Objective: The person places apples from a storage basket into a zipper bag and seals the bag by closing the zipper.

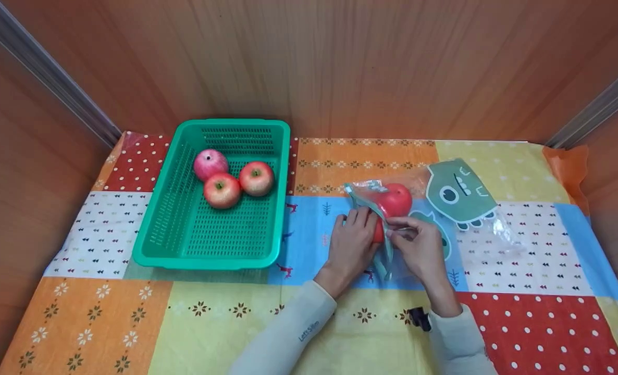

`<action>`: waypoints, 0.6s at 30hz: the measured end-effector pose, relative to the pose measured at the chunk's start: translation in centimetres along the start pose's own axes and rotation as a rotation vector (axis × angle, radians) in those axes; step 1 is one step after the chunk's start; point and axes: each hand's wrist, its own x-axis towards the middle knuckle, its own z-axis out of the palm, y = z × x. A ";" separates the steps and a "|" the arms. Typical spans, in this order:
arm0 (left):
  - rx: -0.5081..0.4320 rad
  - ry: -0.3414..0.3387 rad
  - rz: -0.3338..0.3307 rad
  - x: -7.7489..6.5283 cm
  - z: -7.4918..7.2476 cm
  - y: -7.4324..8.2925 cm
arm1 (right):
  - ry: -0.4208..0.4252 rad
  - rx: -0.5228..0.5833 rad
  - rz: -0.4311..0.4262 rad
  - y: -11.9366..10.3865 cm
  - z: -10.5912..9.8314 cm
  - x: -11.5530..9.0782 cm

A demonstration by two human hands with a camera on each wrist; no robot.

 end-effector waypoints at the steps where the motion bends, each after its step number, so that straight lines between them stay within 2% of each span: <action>1: 0.007 0.011 0.000 0.0 0.2 0.1 | 0.006 0.004 -0.003 0.0 0.0 0.0; 13: 0.060 0.101 0.003 0.5 1.3 1.4 | 0.026 0.017 -0.005 -0.3 -0.3 -0.1; 18: 0.056 0.095 0.039 0.3 1.1 1.4 | 0.018 0.034 0.001 -0.4 -0.5 -0.1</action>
